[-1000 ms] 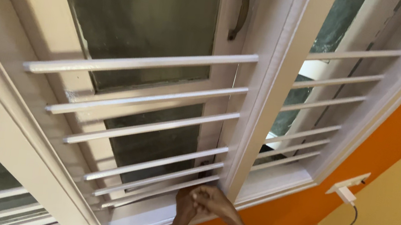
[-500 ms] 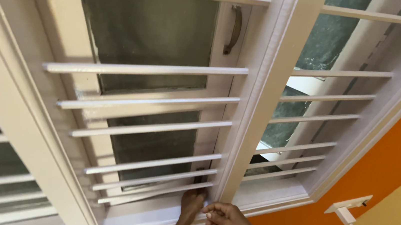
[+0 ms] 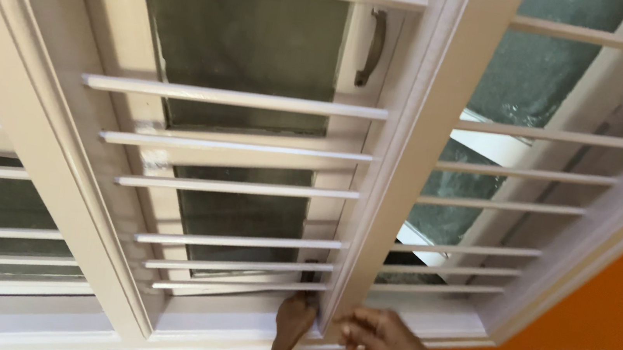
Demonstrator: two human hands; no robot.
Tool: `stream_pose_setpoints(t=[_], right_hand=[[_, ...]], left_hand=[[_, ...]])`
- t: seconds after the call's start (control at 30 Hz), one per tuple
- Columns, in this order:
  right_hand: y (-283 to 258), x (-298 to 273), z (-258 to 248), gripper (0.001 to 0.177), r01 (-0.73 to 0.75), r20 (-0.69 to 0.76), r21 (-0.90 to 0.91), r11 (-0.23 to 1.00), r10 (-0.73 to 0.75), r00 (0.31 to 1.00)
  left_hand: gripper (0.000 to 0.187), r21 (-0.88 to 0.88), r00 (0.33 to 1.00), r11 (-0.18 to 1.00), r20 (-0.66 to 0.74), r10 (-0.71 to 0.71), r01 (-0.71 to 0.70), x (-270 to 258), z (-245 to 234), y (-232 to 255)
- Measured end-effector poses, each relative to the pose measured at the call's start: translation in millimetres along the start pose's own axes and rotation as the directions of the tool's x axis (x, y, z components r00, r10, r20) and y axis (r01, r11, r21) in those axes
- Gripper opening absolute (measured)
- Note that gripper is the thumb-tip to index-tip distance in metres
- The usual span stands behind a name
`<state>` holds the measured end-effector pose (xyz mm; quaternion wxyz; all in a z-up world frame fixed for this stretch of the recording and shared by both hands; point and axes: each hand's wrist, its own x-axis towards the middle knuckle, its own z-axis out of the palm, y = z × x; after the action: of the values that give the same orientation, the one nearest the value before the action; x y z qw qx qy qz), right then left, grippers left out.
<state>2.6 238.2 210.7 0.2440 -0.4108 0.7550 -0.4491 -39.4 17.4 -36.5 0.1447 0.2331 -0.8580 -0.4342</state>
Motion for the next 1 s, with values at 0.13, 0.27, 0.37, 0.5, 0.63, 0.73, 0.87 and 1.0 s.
stream_pose_setpoints(t=[0.13, 0.27, 0.37, 0.5, 0.63, 0.73, 0.87, 1.0], right_hand=[[-121.2, 27.3, -38.7, 0.023, 0.234, -0.243, -0.325, 0.916, -0.32, 0.916], [-226.2, 61.5, -57.1, 0.028, 0.265, -0.457, -0.638, 0.723, -0.633, 0.625], [-265.4, 93.1, -53.0, 0.057, 0.351, -0.512, -0.601, 0.718, -0.683, 0.521], [-279.2, 128.9, -55.4, 0.081, 0.349, -0.462, -0.747, 0.566, -0.819, 0.341], [-274.4, 145.5, -59.8, 0.083, 0.33, -0.608, -0.601, 0.728, -0.685, 0.402], [-268.9, 143.5, -60.7, 0.082, 0.331, -0.597, -0.597, 0.731, -0.68, 0.426], [-271.8, 139.3, -57.3, 0.078, 0.173, -0.496, -0.801, 0.573, -0.797, 0.346], [-279.6, 131.9, -56.2, 0.058, 0.097, -0.425, -0.865, 0.492, -0.822, 0.379]], left_hand=[[0.038, -0.037, 0.995, 0.994, -0.005, 0.102, -0.102, -5.0, -8.7, 5.0], [0.043, -0.151, 0.996, 0.985, 0.016, 0.093, -0.09, -13.5, -16.7, 7.5], [0.042, -0.116, 0.979, 0.975, -0.092, 0.18, -0.19, -18.1, -16.6, 8.8], [0.046, -0.111, 0.962, 0.96, -0.125, 0.242, -0.256, -20.2, -17.9, 11.1], [0.049, -0.191, 0.967, 0.95, -0.106, 0.232, -0.249, -30.3, -31.3, 18.3], [0.056, -0.242, 0.99, 0.963, 0.045, 0.135, -0.12, -38.2, -45.6, 28.7], [0.069, -0.131, 0.936, 0.991, 0.351, 0.034, 0.013, -38.9, -74.2, 41.3], [0.06, -0.024, 0.687, 0.977, 0.707, 0.166, -0.211, -41.7, -136.1, 62.2]])
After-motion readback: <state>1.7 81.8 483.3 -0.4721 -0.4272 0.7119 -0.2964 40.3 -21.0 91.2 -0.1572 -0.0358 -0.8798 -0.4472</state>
